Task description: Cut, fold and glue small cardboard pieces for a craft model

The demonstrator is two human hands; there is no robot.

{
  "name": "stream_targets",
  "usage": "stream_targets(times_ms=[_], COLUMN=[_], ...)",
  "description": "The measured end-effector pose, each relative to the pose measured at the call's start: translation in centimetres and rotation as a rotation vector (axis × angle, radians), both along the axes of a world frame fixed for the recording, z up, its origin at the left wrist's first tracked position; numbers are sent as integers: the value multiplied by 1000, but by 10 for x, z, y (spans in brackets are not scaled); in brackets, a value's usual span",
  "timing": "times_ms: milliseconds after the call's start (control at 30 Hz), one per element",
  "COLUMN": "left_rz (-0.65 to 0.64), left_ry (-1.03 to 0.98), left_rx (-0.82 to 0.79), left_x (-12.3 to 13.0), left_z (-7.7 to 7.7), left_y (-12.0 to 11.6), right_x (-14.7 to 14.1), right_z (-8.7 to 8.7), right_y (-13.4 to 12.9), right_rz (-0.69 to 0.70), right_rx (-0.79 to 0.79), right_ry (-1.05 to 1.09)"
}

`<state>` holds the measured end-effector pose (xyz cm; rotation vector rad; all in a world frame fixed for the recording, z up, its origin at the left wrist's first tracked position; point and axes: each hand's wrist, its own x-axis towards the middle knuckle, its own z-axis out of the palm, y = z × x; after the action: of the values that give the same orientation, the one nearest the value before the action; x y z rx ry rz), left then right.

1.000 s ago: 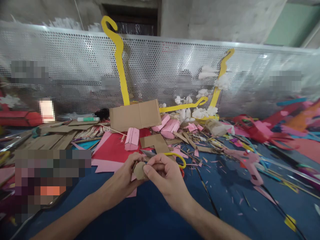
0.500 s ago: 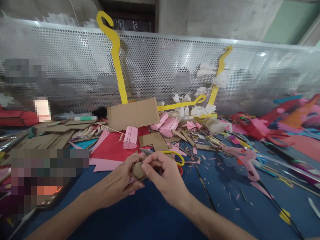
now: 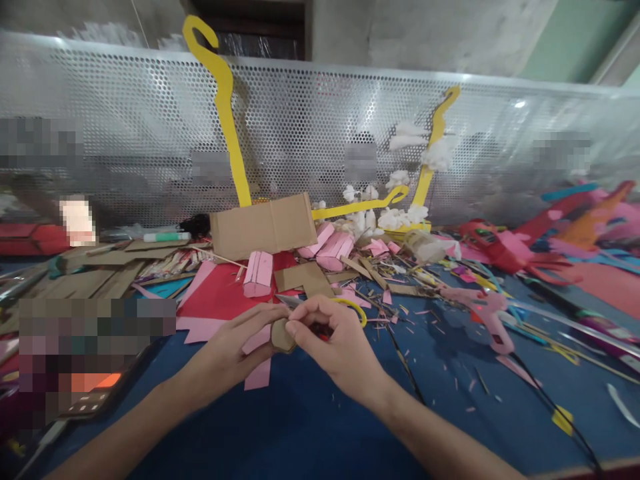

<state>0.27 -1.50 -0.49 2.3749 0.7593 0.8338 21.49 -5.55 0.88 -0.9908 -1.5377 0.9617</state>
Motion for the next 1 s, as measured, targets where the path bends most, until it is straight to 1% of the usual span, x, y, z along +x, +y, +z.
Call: stream_targets(times_ms=[167,333,567,700,833,1000], left_rz=[91,84,85,97,110,103], left_ry=[-91,-156,-191,-169,-161,-168], left_rx=[-25,-56,-62,-35,-41,-44], left_x=[2,4,2,1,0,0], left_z=[-1,1,-1,-1,1,2], left_y=[-4,-5,-3,-3,-4,-4], right_x=[2,3,5,9,12,11], right_z=[0,1,3,4,8,9], right_y=[2,2,1,1,1,1], right_rz=[4,-7,-10,18,51,72], right_rx=[27,51,90,68,48,-9], right_ry=[9,-21,-81,-67,-62,-2])
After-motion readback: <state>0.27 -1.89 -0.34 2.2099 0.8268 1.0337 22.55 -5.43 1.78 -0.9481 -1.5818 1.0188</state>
